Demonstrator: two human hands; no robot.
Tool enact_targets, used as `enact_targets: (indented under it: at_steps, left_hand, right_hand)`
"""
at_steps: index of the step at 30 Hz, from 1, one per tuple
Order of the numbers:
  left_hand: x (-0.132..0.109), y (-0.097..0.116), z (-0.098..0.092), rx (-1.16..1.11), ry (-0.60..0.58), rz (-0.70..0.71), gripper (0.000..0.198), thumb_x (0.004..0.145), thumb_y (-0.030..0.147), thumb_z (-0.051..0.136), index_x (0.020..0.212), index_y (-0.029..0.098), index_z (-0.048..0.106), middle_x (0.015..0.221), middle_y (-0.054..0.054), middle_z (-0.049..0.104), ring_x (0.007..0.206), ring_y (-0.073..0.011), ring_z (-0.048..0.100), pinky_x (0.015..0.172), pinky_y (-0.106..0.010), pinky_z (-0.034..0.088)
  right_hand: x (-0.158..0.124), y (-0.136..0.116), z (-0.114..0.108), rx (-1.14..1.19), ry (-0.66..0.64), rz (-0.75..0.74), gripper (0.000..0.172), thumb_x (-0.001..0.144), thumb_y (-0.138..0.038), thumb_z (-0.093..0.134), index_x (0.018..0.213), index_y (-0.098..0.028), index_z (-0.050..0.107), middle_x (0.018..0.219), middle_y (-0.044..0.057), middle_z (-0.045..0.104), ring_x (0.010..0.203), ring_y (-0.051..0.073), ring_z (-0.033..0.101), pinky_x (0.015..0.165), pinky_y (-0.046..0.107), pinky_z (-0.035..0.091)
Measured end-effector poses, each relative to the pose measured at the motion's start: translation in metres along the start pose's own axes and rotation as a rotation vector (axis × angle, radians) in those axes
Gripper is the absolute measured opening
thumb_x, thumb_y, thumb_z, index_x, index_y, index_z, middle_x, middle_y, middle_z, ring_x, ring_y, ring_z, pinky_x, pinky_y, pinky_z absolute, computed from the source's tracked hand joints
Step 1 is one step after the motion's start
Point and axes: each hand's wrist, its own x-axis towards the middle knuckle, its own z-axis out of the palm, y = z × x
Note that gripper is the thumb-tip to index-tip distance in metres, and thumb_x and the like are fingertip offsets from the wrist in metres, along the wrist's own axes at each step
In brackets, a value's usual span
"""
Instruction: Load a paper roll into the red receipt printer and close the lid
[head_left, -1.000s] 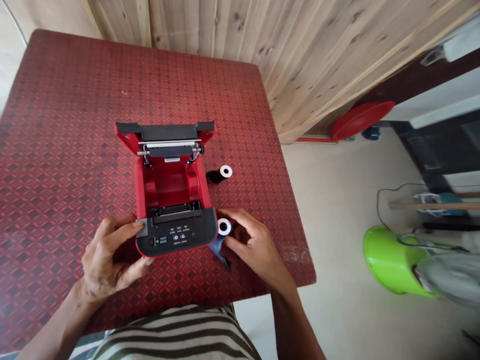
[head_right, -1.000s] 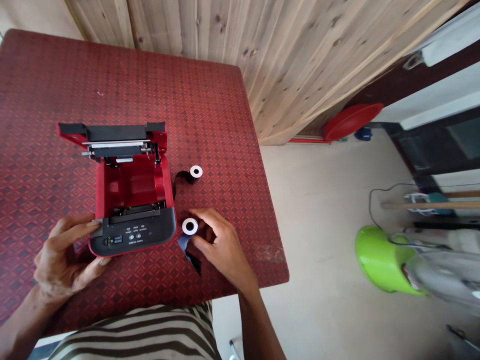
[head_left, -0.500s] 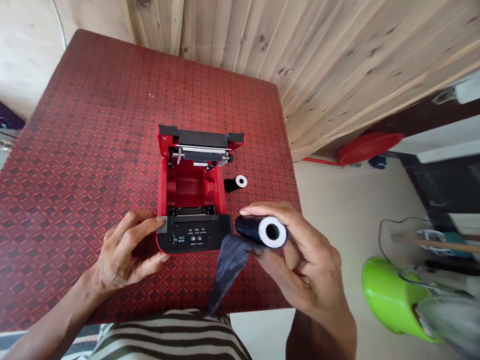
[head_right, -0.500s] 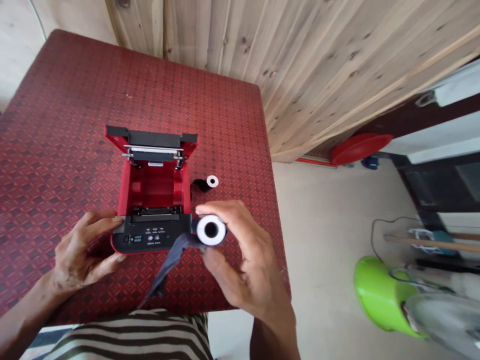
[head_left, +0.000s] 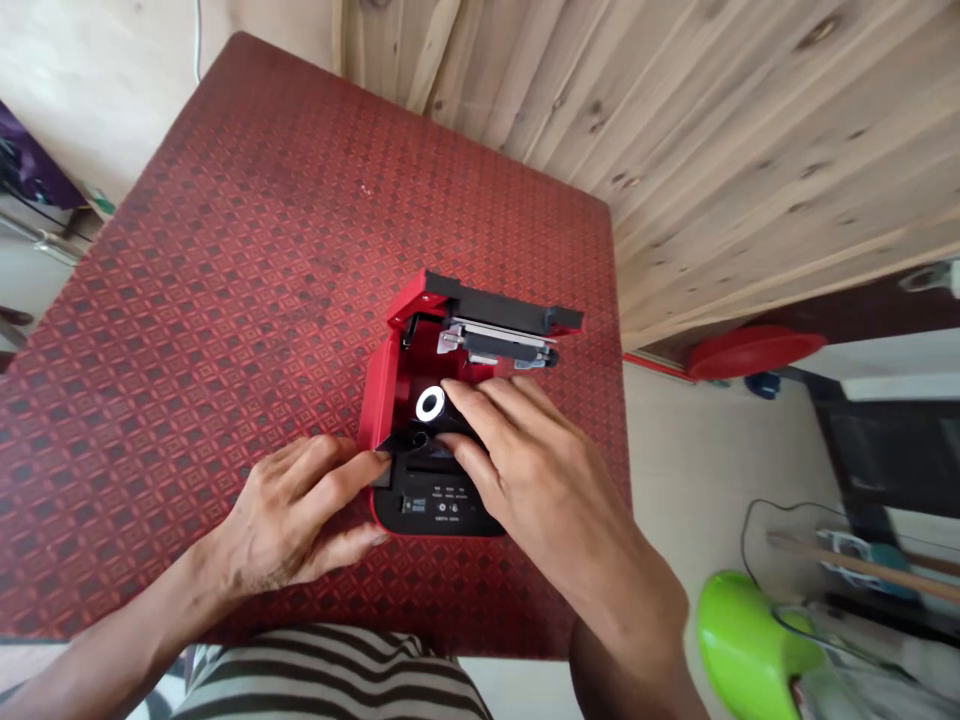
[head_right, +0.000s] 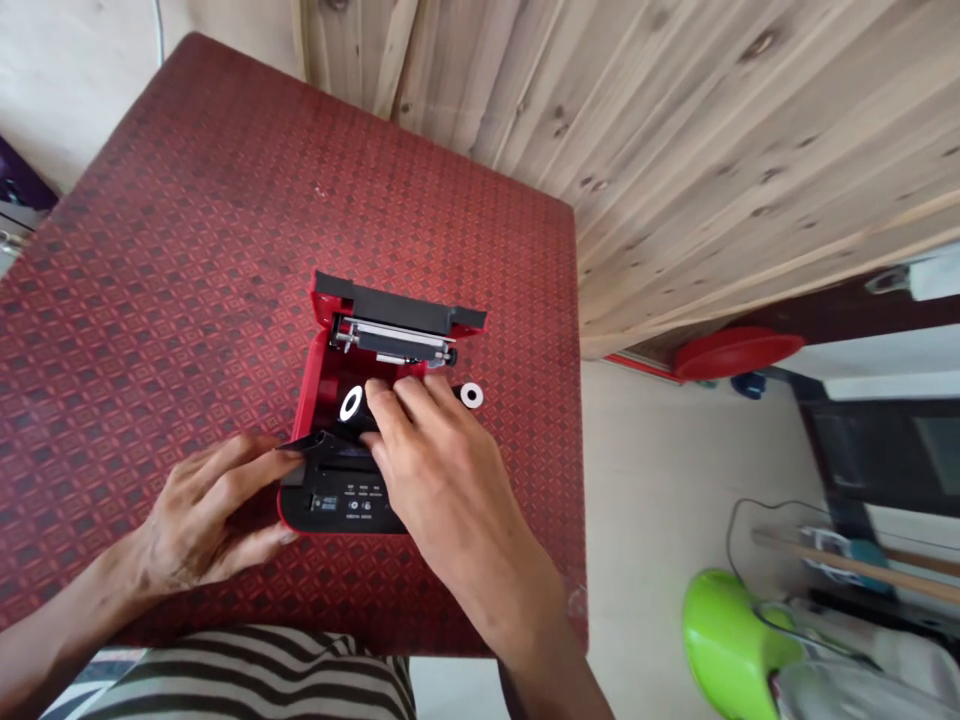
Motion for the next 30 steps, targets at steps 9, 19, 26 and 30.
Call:
enact_targets:
  at_steps: [9,19,26,30]
  left_hand:
    - [0.002,0.003,-0.002,0.010,-0.011,-0.009,0.034,0.107,0.039,0.055,0.128,0.014,0.060,0.099,-0.009,0.074,0.079,-0.0182,0.071,0.069,-0.030,0.062]
    - [0.005,0.004,-0.004,0.032,-0.020,-0.013,0.034,0.109,0.041,0.051,0.128,0.014,0.058,0.092,-0.007,0.072,0.074,-0.0166,0.070,0.068,-0.027,0.060]
    - [0.003,0.002,-0.002,0.017,-0.006,-0.005,0.038,0.108,0.041,0.053,0.137,0.016,0.055,0.093,-0.006,0.073,0.076,-0.0164,0.071,0.071,-0.028,0.063]
    - [0.003,0.003,-0.003,0.028,-0.023,-0.016,0.036,0.108,0.042,0.052,0.133,0.016,0.057,0.093,-0.007,0.073,0.076,-0.0168,0.071,0.069,-0.028,0.062]
  right_hand:
    - [-0.003,0.007,-0.007,0.071,0.001,-0.006,0.035,0.102,-0.016,0.062,0.136,-0.022,0.063,0.114,0.010,0.074,0.110,0.030,0.070,0.097,0.049,0.062]
    - [0.014,-0.003,0.003,-0.020,-0.041,-0.062,0.018,0.095,-0.008,0.069,0.110,-0.018,0.071,0.105,0.010,0.076,0.101,0.028,0.070,0.090,0.045,0.062]
    - [0.019,-0.004,0.005,-0.050,-0.067,0.020,0.016,0.094,-0.006,0.068,0.100,-0.021,0.071,0.097,0.007,0.077,0.095,0.027,0.071,0.081,0.042,0.060]
    - [0.028,0.000,0.009,-0.070,-0.124,0.024,0.016,0.093,-0.007,0.069,0.097,-0.023,0.072,0.096,0.005,0.080,0.095,0.026,0.073,0.076,0.037,0.057]
